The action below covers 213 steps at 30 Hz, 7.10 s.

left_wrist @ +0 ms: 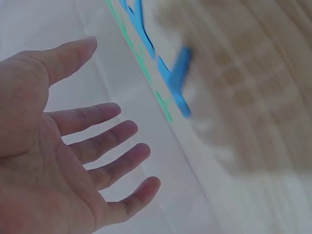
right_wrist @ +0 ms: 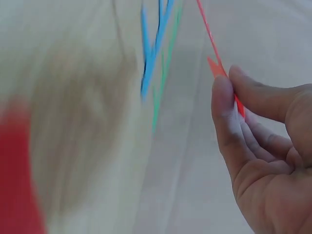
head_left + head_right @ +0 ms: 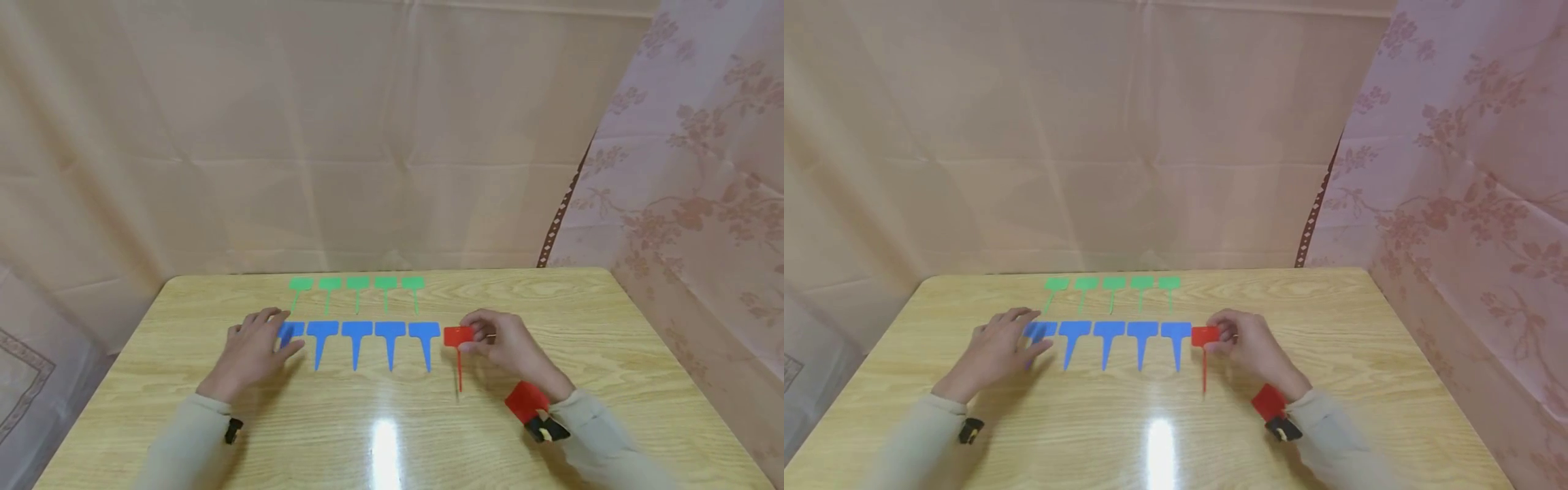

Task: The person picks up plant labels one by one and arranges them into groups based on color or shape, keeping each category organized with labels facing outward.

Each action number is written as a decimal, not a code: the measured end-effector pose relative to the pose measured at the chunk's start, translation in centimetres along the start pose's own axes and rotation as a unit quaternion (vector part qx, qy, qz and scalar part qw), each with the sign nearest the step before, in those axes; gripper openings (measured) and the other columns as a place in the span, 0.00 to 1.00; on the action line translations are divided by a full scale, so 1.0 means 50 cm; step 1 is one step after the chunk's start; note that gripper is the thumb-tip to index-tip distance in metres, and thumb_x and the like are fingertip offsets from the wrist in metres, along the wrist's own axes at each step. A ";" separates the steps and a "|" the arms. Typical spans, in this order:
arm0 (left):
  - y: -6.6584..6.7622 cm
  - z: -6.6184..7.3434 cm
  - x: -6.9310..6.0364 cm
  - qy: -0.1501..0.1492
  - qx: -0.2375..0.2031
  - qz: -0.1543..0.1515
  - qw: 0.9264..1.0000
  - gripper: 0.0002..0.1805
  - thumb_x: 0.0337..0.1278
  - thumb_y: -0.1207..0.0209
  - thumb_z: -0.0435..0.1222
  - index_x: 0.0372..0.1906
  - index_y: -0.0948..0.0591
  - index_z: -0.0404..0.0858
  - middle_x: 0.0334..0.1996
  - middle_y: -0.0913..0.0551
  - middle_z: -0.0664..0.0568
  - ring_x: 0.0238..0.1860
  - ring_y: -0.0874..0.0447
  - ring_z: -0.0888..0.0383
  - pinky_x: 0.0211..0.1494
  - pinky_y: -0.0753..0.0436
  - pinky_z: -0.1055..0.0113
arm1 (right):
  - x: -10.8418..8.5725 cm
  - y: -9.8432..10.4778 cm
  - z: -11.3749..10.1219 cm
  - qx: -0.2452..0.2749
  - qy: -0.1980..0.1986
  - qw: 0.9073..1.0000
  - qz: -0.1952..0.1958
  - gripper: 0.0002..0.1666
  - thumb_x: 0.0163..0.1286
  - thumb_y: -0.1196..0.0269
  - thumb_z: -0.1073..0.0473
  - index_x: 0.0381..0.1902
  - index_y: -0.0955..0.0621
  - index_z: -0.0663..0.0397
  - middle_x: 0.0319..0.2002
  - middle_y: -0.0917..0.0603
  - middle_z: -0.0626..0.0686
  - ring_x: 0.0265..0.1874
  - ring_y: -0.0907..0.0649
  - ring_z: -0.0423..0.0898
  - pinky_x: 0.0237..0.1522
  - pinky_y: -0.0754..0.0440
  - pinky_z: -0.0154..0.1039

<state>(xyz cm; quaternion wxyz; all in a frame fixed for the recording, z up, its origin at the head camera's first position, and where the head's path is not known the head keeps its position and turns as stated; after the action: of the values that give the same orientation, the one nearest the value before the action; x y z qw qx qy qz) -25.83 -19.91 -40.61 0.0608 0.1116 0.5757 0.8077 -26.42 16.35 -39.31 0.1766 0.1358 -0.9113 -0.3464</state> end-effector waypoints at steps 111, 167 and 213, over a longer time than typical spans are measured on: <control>-0.061 -0.074 -0.066 -0.033 -0.150 -0.150 0.977 0.11 0.49 0.23 0.37 0.29 0.17 0.42 0.26 0.22 0.58 0.30 0.28 0.59 0.32 0.26 0.68 | -0.032 -0.034 0.032 -0.154 -0.096 0.978 -0.099 0.17 0.57 0.21 0.57 0.39 0.16 0.58 0.36 0.19 0.50 0.32 0.24 0.45 0.37 0.24 0.43; -0.051 -0.118 -0.057 0.042 -0.058 -0.099 0.993 0.47 0.48 0.24 0.51 0.64 0.27 0.22 0.67 0.35 0.24 0.66 0.37 0.26 0.64 0.32 0.30 | -0.113 0.108 0.129 0.055 -0.128 0.988 -0.062 0.04 0.74 0.38 0.67 0.39 0.20 0.65 0.29 0.21 0.53 0.27 0.23 0.43 0.28 0.22 0.35; -0.051 -0.124 -0.041 0.089 -0.051 -0.126 0.987 0.46 0.42 0.21 0.51 0.62 0.23 0.24 0.59 0.27 0.28 0.59 0.30 0.30 0.61 0.29 0.32 | 0.075 -0.426 -0.206 -0.102 -0.032 0.975 -0.196 0.11 0.68 0.30 0.56 0.30 0.21 0.49 0.25 0.25 0.41 0.27 0.27 0.39 0.30 0.29 0.32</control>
<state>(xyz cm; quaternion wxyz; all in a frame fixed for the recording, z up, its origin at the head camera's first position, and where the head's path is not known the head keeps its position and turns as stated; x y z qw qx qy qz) -25.48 -25.21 -45.15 0.1161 -0.0377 0.5461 0.8288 -22.86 -6.46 -45.76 0.0889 0.2814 -0.8321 -0.4696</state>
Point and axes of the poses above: each hand's wrist, its own x-axis towards the middle knuckle, its own y-axis out of the back of the hand, z = x × y, the point moved 10 cm from there along x, towards the middle knuckle
